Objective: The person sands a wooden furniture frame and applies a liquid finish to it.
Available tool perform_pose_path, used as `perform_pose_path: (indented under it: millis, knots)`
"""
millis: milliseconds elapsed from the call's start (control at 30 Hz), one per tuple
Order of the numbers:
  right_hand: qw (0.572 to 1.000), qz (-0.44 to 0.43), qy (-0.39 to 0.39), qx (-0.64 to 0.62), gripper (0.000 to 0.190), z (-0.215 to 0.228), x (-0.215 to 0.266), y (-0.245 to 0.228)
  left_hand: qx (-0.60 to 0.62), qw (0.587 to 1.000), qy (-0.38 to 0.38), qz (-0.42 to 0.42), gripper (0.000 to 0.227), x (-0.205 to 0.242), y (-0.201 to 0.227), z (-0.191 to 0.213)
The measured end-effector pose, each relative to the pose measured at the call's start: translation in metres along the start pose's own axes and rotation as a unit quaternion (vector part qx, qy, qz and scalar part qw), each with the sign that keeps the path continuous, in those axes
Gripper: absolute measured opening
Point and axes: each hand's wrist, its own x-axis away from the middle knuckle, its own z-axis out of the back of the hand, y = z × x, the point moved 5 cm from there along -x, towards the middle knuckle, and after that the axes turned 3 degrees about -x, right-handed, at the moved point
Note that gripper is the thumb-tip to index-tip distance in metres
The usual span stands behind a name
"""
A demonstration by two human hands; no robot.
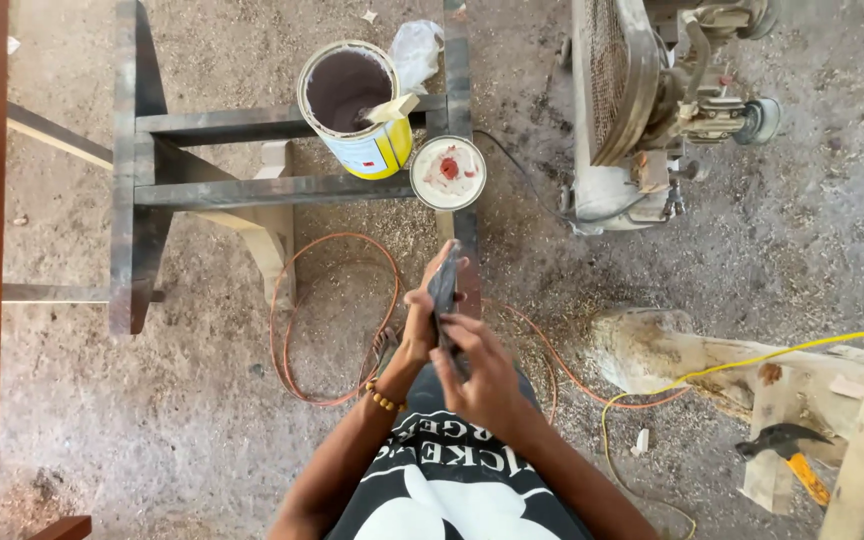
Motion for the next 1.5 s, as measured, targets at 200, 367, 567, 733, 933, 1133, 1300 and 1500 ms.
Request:
perform_pose_path:
  millis: [200, 367, 567, 733, 933, 1133, 1300, 1500]
  knots:
    - [0.994, 0.043, -0.016, 0.098, 0.060, 0.003, -0.016, -0.014, 0.059, 0.997, -0.047, 0.004, 0.141, 0.012, 0.025, -0.015]
    - [0.997, 0.011, -0.027, 0.073, 0.050, -0.005, 0.000, 0.004, 0.108, 0.990, -0.062, 0.065, 0.142, 0.026, -0.014, 0.000]
    - [0.999, 0.016, 0.015, 0.028, 0.043, -0.006, -0.020, -0.007, 0.083, 0.992, -0.073, 0.067, 0.136, 0.020, 0.000, 0.011]
    - [0.998, 0.045, 0.015, 0.051, 0.049, -0.004, -0.039, -0.018, 0.065, 0.996, -0.055, 0.021, 0.133, 0.013, 0.001, 0.016]
    - [0.996, -0.054, -0.035, 0.062, 0.045, -0.013, -0.035, 0.001, 0.097, 0.994, -0.025, 0.040, 0.118, 0.016, -0.011, 0.018]
    - [0.997, -0.022, 0.016, 0.075, 0.036, -0.015, -0.024, 0.013, 0.121, 0.993, 0.010, 0.007, 0.108, 0.018, 0.010, 0.006]
    - [0.983, -0.169, -0.061, 0.046, 0.038, -0.025, -0.009, 0.045, 0.155, 0.988, -0.002, 0.013, 0.119, 0.026, -0.015, 0.010]
    - [0.990, 0.040, -0.079, 0.110, 0.063, -0.026, -0.018, 0.011, 0.350, 0.934, 0.000, 0.068, 0.125, 0.015, -0.026, 0.022]
